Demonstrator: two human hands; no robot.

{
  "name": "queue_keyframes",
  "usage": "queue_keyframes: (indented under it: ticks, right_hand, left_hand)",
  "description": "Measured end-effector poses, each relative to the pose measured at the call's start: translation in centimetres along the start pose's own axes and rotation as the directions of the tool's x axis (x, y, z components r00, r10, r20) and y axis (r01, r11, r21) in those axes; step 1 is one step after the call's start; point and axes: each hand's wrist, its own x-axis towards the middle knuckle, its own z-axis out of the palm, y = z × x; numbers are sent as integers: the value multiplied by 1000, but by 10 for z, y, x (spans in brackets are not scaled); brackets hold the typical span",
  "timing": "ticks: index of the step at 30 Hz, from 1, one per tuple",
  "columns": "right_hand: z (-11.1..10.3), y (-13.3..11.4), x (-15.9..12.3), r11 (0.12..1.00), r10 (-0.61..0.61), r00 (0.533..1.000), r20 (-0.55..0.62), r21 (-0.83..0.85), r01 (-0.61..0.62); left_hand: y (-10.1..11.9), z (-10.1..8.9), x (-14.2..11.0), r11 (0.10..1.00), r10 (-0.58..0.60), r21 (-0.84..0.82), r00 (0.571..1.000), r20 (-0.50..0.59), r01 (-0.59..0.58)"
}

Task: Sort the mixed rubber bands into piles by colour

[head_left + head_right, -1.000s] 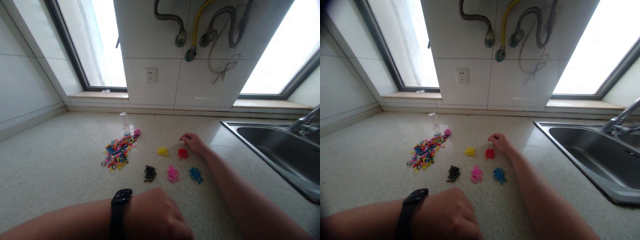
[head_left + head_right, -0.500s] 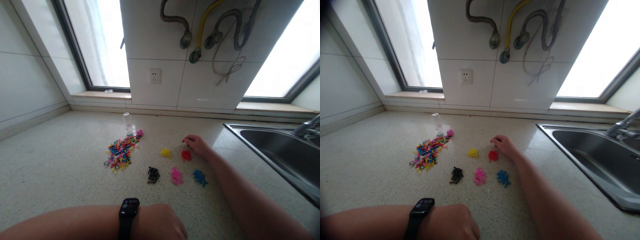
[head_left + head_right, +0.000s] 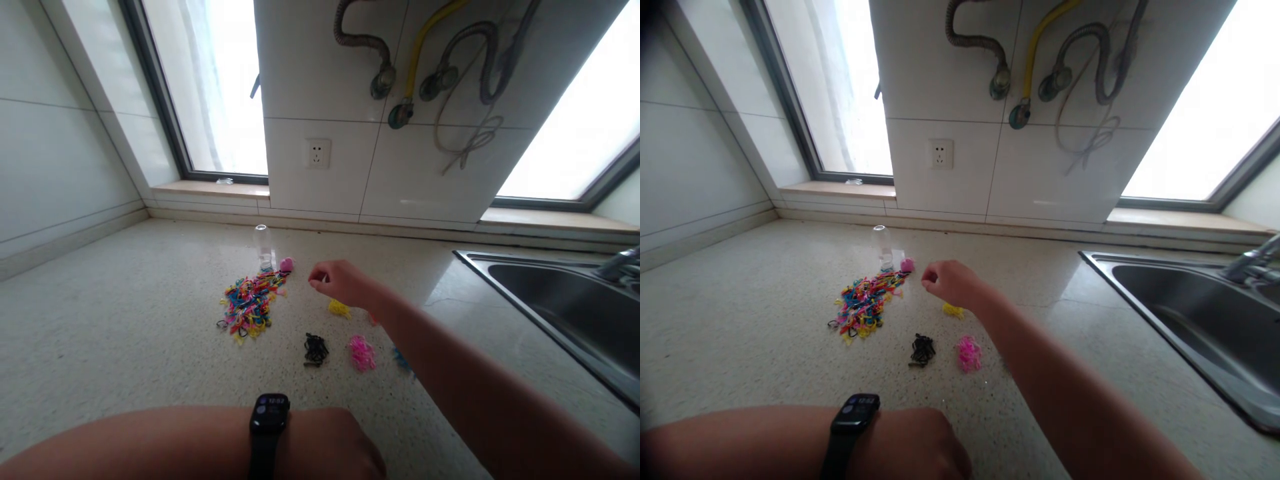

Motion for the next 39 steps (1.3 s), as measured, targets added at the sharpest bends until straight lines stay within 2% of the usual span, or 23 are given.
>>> queue_keyframes:
  ticks: [4, 8, 18, 24, 27, 31, 35, 39]
  right_hand:
    - [24, -19, 30, 975, -8, 993, 118, -221, 34]
    - [41, -27, 43, 941, 20, 985, 174, -335, 40]
    - [47, -31, 44, 921, 73, 983, 168, -390, -2]
    - [48, -30, 43, 921, 57, 987, 153, -390, 7]
    - [43, -28, 39, 937, 44, 990, 132, -350, 5]
    - [25, -21, 24, 974, 20, 997, 74, -226, -2]
    - [2, -10, -8, 999, 29, 999, 21, 22, -29]
    - [-14, 7, -51, 940, 140, 990, -4, 313, -131]
  left_hand:
    - [-2, 4, -1, 1000, 20, 4, 1000, -2, -20]
    - [-1, 1, 0, 1000, 22, 13, 1000, 17, -22]
    - [3, -8, 0, 1000, -2, 23, 997, 79, 0]
    - [6, -11, 1, 1000, -21, 21, 996, 87, 19]
    - [5, -11, 1, 1000, -9, 6, 997, 74, 8]
    - [3, -8, 0, 1000, 1, -20, 999, 40, 0]
    - [3, -5, 1, 999, -7, -35, 1000, 22, 8]
    - [1, -1, 0, 998, -10, -54, 1000, 0, 10]
